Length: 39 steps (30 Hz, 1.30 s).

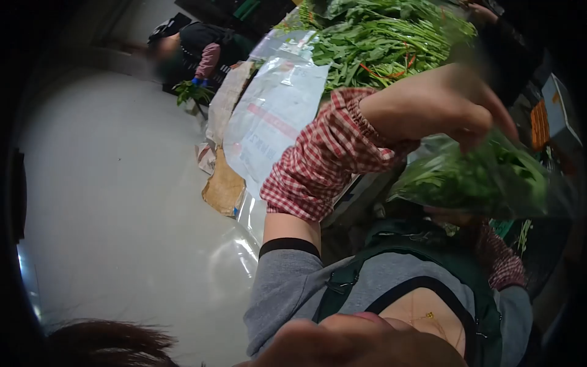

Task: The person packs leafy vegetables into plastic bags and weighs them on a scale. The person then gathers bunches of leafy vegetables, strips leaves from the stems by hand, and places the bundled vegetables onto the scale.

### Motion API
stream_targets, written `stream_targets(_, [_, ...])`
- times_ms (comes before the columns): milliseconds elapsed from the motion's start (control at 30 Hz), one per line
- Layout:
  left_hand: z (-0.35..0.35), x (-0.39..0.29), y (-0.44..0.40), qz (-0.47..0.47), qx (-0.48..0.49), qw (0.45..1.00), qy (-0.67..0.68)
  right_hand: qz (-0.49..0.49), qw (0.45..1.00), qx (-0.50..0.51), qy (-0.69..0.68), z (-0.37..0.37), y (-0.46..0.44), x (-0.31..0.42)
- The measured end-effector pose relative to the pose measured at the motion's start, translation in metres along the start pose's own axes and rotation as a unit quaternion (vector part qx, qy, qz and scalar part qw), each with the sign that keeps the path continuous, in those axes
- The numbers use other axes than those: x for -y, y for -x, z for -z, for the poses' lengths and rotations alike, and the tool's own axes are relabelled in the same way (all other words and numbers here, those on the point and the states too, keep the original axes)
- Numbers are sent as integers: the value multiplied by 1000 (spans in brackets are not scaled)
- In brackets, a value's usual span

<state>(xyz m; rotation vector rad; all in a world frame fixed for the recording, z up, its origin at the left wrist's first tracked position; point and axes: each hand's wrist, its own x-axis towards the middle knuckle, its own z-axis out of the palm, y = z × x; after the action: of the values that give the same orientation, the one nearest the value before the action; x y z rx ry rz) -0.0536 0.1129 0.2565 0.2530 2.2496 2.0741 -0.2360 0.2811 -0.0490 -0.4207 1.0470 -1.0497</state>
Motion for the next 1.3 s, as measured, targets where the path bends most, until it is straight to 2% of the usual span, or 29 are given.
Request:
stream_targets(67, [-19,-38,2,1,3,1000,-23,41,999,-1,21,-12,-11,25])
stream_targets(167, [-37,-80,20,2,71,992,-106,106,993,3,44,-48,-31,59])
stream_targets(300, [-50,-113,59,-73,173,962,-198,199,977,13,72,-118,-65,106])
stream_targets(367, [-51,-119,95,-98,152,929,-324,237,969,11,72,-146,-85,126])
stream_targets(433, [-51,-114,134,-48,118,903,-410,260,962,15,76,-172,-106,148])
stream_targets(567, [-57,-97,203,-15,-2,854,-520,264,961,28,81,-219,-163,188])
stream_targets(633, [-67,-82,234,23,-89,854,-512,249,964,36,85,-241,-196,199])
stream_targets(700, [-66,-53,289,35,-193,875,-443,230,968,39,91,-263,-227,204])
stream_targets(733, [-63,-36,298,38,-195,877,-438,220,970,40,96,-273,-244,206])
stream_targets(767, [-63,-15,302,-61,-442,853,-270,208,972,39,101,-284,-261,205])
stream_targets(800, [-58,5,312,-153,-646,744,-76,198,974,37,106,-293,-277,205])
stream_targets(833, [-41,37,332,-147,-653,740,-70,189,975,35,110,-299,-295,204])
stream_targets(867, [-21,74,360,-141,-593,780,141,180,977,33,113,-305,-312,203])
stream_targets(900, [-8,104,379,-137,-510,776,345,169,978,31,120,-313,-331,201])
stream_targets(1033, [38,168,383,-243,-390,683,569,97,986,58,123,-343,-422,161])
stream_targets(1067, [41,150,365,-159,-540,692,453,78,987,63,123,-346,-439,155])
stream_targets(1133, [62,167,366,13,-699,601,387,45,989,73,119,-351,-464,141])
stream_targets(1167, [65,170,368,15,-708,587,392,33,990,83,114,-350,-476,133])
stream_targets(1233, [73,171,365,36,-690,641,334,8,988,121,97,-347,-507,119])
stream_targets(1267, [71,175,363,52,-677,667,308,11,978,192,75,-343,-527,114])
stream_targets(1300, [69,186,362,59,-674,660,327,35,949,312,32,-329,-565,100])
